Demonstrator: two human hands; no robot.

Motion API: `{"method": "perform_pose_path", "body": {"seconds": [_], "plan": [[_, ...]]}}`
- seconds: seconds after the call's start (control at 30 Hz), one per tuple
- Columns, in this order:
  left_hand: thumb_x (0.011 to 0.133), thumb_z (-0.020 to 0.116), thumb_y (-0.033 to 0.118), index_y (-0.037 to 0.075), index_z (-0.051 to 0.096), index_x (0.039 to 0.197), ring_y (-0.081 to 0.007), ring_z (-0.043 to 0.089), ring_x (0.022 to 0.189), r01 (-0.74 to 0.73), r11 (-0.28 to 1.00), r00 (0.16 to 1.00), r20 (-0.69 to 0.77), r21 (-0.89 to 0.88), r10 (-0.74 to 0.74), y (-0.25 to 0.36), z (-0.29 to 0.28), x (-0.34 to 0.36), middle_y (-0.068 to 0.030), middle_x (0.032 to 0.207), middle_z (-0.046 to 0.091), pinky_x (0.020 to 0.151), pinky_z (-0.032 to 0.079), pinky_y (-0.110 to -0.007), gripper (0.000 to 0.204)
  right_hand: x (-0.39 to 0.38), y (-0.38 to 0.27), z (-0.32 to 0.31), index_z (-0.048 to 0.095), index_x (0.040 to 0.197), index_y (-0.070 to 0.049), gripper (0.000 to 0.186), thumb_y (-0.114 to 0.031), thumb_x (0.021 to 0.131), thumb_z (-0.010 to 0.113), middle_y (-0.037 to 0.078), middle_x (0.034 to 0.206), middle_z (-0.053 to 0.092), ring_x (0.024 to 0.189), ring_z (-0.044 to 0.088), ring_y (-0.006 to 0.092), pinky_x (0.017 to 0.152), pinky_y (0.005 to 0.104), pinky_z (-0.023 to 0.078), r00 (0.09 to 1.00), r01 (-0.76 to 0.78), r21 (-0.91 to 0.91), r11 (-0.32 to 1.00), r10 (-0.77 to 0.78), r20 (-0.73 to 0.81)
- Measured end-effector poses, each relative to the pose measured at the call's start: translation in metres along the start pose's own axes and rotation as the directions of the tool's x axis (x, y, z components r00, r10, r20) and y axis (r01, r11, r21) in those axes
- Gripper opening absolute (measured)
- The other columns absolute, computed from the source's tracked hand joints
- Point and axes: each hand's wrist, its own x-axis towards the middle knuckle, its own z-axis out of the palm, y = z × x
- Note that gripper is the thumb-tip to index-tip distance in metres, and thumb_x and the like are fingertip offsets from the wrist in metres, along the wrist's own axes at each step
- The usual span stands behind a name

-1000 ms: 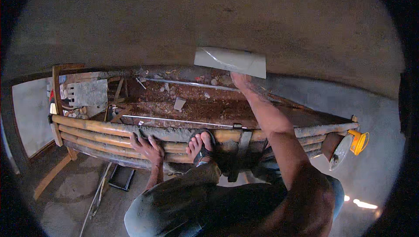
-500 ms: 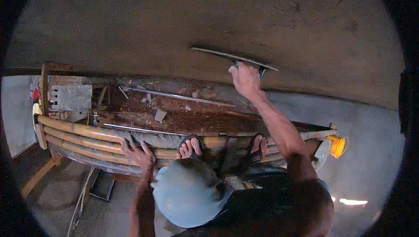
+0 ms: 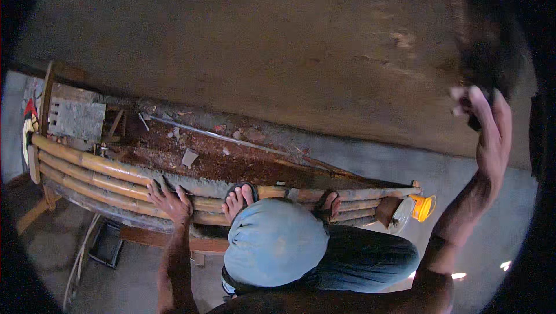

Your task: The person takes a container of plaster mixture from another person, scoops the mixture onto a trowel, and applies and smooths it along the wall.

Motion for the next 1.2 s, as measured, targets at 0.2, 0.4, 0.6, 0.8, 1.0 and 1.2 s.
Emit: {"method": "perform_pose_path", "body": {"seconds": [0.2,0.4,0.6,0.8,1.0,1.2], "plan": [[0.101,0.047,0.037,-0.001,0.048,0.140,-0.0474,0.029,0.144,0.000,1.000,1.000,-0.025,-0.017,0.000,0.001,-0.003,0.005,-0.0272,0.152,0.037,0.116,0.019,-0.066,0.054,-0.035,0.102,0.138,0.065,0.081,-0.006,0.016,-0.017,0.090,0.058,0.015,0.073,0.060,0.067,0.061,0.0374,0.065,0.0534,0.048,0.823,0.565,-0.555,0.610,-0.368,0.433],[0.099,0.053,0.036,0.000,0.045,0.145,-0.0462,0.027,0.145,-0.036,0.999,0.999,-0.035,-0.023,0.035,0.006,0.003,0.002,-0.0278,0.152,0.036,0.118,0.018,-0.063,0.059,-0.052,0.239,0.406,0.065,0.115,-0.002,0.032,-0.020,0.091,0.055,0.028,0.116,0.064,0.110,0.057,0.0510,0.098,0.0618,0.042,0.900,0.346,-0.254,0.903,-0.243,0.361],[0.099,0.053,0.033,-0.006,0.048,0.134,-0.0495,0.028,0.143,-0.001,1.000,1.000,0.030,0.008,0.000,0.015,-0.003,0.004,-0.0294,0.150,0.037,0.116,0.018,-0.066,0.053,-0.043,0.272,0.486,0.064,0.123,-0.001,0.040,-0.027,0.095,0.053,0.029,0.129,0.058,0.121,0.053,0.0481,0.105,0.0589,0.041,0.930,0.186,-0.311,0.932,-0.065,0.361],[0.101,0.050,0.039,-0.001,0.039,0.145,-0.0474,0.028,0.143,-0.047,0.997,0.999,0.022,0.062,0.045,-0.002,0.001,-0.002,-0.0276,0.153,0.034,0.117,0.017,-0.065,0.061,-0.011,0.259,0.477,0.065,0.112,0.000,0.036,-0.030,0.096,0.053,0.028,0.110,0.067,0.108,0.062,0.0463,0.097,0.0593,0.045,0.841,0.069,-0.288,0.955,0.100,0.531],[0.100,0.051,0.038,-0.003,0.043,0.141,-0.0483,0.029,0.143,0.002,0.999,1.000,0.027,0.045,-0.003,-0.001,-0.004,0.001,-0.0284,0.152,0.035,0.116,0.018,-0.066,0.057,0.001,0.215,0.412,0.064,0.107,0.001,0.038,-0.033,0.097,0.051,0.029,0.097,0.068,0.094,0.064,0.0482,0.088,0.0574,0.050,0.917,0.129,-0.230,0.965,-0.027,0.398],[0.100,0.052,0.033,-0.001,0.042,0.143,-0.0501,0.028,0.144,0.000,1.000,1.000,0.022,-0.027,0.001,0.006,-0.002,0.003,-0.0292,0.152,0.035,0.115,0.017,-0.069,0.056,0.021,0.138,0.286,0.064,0.099,-0.001,0.026,-0.026,0.095,0.057,0.025,0.084,0.069,0.079,0.066,0.0469,0.074,0.0562,0.052,0.921,0.290,-0.192,0.938,-0.219,0.322]]}}
